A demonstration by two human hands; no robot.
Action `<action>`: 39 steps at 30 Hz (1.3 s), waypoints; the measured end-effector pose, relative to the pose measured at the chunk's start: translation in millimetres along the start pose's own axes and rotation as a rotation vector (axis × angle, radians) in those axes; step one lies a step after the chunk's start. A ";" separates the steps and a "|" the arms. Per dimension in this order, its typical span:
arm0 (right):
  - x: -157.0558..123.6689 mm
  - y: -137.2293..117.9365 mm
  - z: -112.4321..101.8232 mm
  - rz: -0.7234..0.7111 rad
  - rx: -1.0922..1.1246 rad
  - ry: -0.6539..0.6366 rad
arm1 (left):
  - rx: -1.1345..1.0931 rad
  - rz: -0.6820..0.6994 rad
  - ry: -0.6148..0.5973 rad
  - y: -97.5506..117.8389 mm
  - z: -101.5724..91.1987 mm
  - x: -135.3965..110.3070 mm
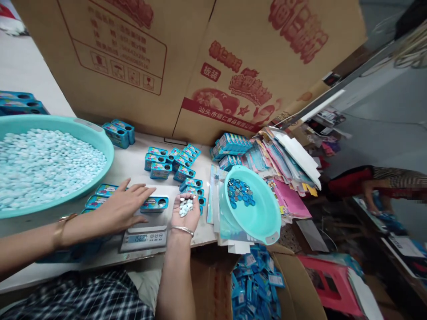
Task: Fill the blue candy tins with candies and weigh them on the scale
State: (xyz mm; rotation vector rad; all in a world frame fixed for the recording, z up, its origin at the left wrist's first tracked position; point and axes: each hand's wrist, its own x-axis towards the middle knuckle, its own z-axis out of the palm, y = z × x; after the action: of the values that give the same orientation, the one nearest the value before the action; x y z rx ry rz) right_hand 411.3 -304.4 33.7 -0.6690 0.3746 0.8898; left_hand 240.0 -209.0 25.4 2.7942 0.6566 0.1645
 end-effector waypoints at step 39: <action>19.7 34.6 -5.7 0.195 0.052 -0.001 | 0.255 0.198 0.444 29.6 -47.1 35.7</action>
State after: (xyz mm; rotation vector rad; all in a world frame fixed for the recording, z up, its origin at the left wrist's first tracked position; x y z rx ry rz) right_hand 394.6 -281.1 5.4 -0.5907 0.4662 1.0614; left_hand 276.3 -207.5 80.7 3.0920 0.5178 0.8109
